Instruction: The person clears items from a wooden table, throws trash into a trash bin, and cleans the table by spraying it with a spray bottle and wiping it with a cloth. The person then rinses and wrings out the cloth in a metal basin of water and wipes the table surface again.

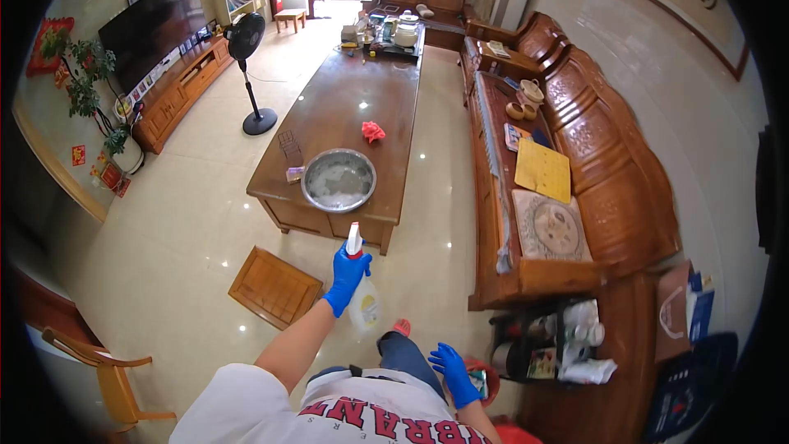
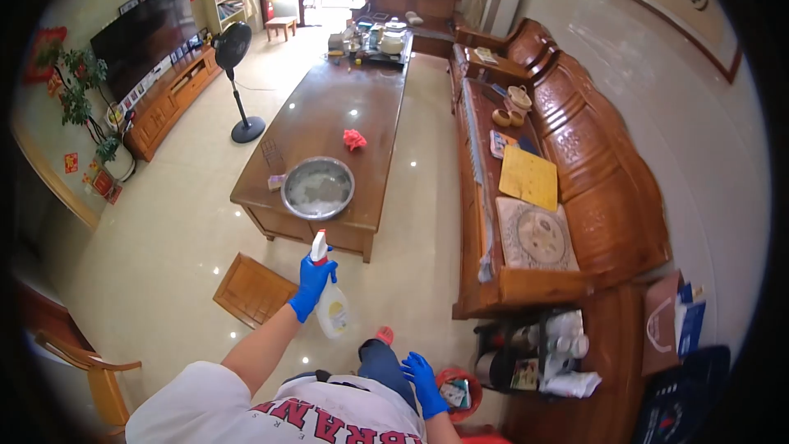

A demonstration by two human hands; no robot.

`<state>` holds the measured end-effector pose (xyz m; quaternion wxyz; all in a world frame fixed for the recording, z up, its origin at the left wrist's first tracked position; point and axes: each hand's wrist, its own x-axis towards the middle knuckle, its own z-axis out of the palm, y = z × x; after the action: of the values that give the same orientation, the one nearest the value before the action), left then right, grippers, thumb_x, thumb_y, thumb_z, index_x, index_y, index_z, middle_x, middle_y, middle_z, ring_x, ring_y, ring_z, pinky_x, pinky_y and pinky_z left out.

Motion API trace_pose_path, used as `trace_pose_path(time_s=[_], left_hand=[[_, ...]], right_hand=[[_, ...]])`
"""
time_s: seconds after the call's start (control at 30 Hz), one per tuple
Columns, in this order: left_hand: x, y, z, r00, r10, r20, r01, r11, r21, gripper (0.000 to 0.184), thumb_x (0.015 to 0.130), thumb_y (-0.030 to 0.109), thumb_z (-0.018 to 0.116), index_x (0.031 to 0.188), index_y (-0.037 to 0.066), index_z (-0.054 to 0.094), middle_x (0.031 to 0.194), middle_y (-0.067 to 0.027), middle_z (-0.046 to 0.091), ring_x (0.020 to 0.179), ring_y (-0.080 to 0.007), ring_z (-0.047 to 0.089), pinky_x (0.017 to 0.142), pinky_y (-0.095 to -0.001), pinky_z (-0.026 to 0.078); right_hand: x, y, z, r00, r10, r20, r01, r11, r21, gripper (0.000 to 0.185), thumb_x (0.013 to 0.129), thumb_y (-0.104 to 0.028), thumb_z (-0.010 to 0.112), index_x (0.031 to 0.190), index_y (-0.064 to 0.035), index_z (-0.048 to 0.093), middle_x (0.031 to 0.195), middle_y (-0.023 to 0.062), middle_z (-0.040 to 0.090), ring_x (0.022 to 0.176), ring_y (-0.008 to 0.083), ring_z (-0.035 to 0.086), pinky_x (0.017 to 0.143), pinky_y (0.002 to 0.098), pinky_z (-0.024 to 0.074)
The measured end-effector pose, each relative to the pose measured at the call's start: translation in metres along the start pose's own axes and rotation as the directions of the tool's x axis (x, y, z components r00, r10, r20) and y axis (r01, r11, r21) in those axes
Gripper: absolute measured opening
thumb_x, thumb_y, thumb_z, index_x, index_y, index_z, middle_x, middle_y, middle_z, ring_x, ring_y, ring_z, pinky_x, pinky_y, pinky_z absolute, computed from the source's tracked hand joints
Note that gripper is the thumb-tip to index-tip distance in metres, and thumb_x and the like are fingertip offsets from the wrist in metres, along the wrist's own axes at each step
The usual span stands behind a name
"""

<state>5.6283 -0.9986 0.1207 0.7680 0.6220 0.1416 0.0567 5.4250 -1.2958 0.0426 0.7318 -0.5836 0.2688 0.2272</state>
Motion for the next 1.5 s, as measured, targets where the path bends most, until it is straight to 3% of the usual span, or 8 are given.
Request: trace_pose_path(time_s=[0.37, 0.57, 0.67, 1.03, 1.17, 1.2, 1.27, 1.5], left_hand=[[0.326, 0.006, 0.092, 0.961, -0.199, -0.195, 0.182, 0.978, -0.098, 0.017, 0.076, 0.007, 0.064, 0.092, 0.002, 0.057, 0.061, -0.0076, 0.056, 0.044, -0.0175, 0.054, 0.040, -0.0313, 0.046], [0.531, -0.015, 0.136, 0.908, -0.314, -0.278, 0.307, 0.949, -0.067, 0.016, 0.075, 0.015, 0.064, 0.084, 0.004, 0.059, 0.059, -0.0089, 0.056, 0.044, -0.0194, 0.056, 0.040, -0.0324, 0.046], [0.608, -0.014, 0.158, 0.891, -0.315, -0.327, 0.320, 0.947, -0.040, 0.016, 0.074, 0.017, 0.064, 0.083, 0.004, 0.059, 0.062, -0.0095, 0.058, 0.046, -0.0203, 0.058, 0.042, -0.0330, 0.048], [0.857, -0.081, 0.199, 0.740, -0.358, -0.569, 0.475, 0.877, 0.067, 0.020, 0.072, 0.018, 0.065, 0.085, 0.003, 0.061, 0.068, -0.0100, 0.060, 0.051, -0.0215, 0.060, 0.045, -0.0351, 0.054], [0.908, -0.102, 0.195, 0.587, -0.436, -0.682, 0.534, 0.842, -0.079, 0.024, 0.072, 0.017, 0.066, 0.089, 0.001, 0.060, 0.068, -0.0117, 0.060, 0.051, -0.0227, 0.060, 0.046, -0.0360, 0.055], [0.917, -0.109, 0.193, 0.539, -0.451, -0.711, 0.525, 0.840, -0.134, 0.026, 0.072, 0.017, 0.066, 0.090, 0.000, 0.059, 0.068, -0.0120, 0.060, 0.051, -0.0232, 0.060, 0.046, -0.0360, 0.056], [0.923, -0.118, 0.188, 0.491, -0.466, -0.736, 0.531, 0.830, -0.171, 0.023, 0.075, 0.017, 0.065, 0.091, 0.002, 0.058, 0.065, -0.0128, 0.058, 0.048, -0.0252, 0.059, 0.043, -0.0365, 0.053], [0.891, -0.101, 0.181, 0.467, -0.511, -0.722, 0.256, 0.859, -0.443, 0.025, 0.078, 0.024, 0.065, 0.092, 0.005, 0.056, 0.066, -0.0123, 0.059, 0.049, -0.0240, 0.059, 0.046, -0.0369, 0.050]], right_hand=[[0.295, -0.297, -0.034, 0.988, 0.026, 0.150, 0.015, 0.964, -0.265, 0.041, 0.092, -0.034, 0.055, 0.121, -0.0063, 0.052, 0.108, 0.0103, 0.062, 0.094, 0.0190, 0.063, 0.078, 0.0308, 0.0476], [0.511, -0.341, -0.128, 0.921, -0.386, 0.058, 0.332, 0.698, -0.634, 0.036, 0.088, -0.022, 0.061, 0.118, -0.0015, 0.057, 0.098, 0.0118, 0.064, 0.083, 0.0167, 0.062, 0.067, 0.0312, 0.0528], [0.544, -0.350, -0.193, 0.982, -0.185, 0.037, 0.122, 0.471, -0.874, 0.040, 0.086, -0.025, 0.063, 0.117, 0.0001, 0.057, 0.091, 0.0111, 0.066, 0.078, 0.0161, 0.063, 0.067, 0.0286, 0.0523], [0.710, -0.483, -0.299, 0.961, 0.270, -0.057, -0.170, 0.415, -0.894, 0.040, 0.081, -0.031, 0.058, 0.106, 0.0000, 0.065, 0.085, 0.0178, 0.068, 0.075, 0.0218, 0.067, 0.071, 0.0347, 0.0516], [0.816, -0.606, -0.269, 0.980, 0.183, 0.073, 0.023, 0.259, -0.966, 0.029, 0.082, -0.024, 0.056, 0.097, -0.0009, 0.066, 0.077, 0.0093, 0.067, 0.066, 0.0154, 0.061, 0.064, 0.0303, 0.0504], [0.839, -0.630, -0.266, 0.960, 0.273, -0.071, -0.232, 0.623, -0.747, 0.021, 0.087, -0.019, 0.055, 0.096, -0.0027, 0.064, 0.082, 0.0089, 0.065, 0.067, 0.0194, 0.063, 0.057, 0.0293, 0.0492], [0.888, -0.667, -0.254, 0.979, 0.157, -0.127, -0.202, 0.761, -0.617, 0.020, 0.088, -0.020, 0.057, 0.097, -0.0037, 0.064, 0.081, 0.0077, 0.064, 0.066, 0.0186, 0.063, 0.055, 0.0297, 0.0489], [1.032, -0.749, -0.038, 0.886, 0.097, 0.453, 0.423, 0.230, -0.876, 0.038, 0.084, -0.026, 0.065, 0.109, 0.0008, 0.061, 0.104, 0.0174, 0.066, 0.095, 0.0254, 0.064, 0.081, 0.0354, 0.0495]])
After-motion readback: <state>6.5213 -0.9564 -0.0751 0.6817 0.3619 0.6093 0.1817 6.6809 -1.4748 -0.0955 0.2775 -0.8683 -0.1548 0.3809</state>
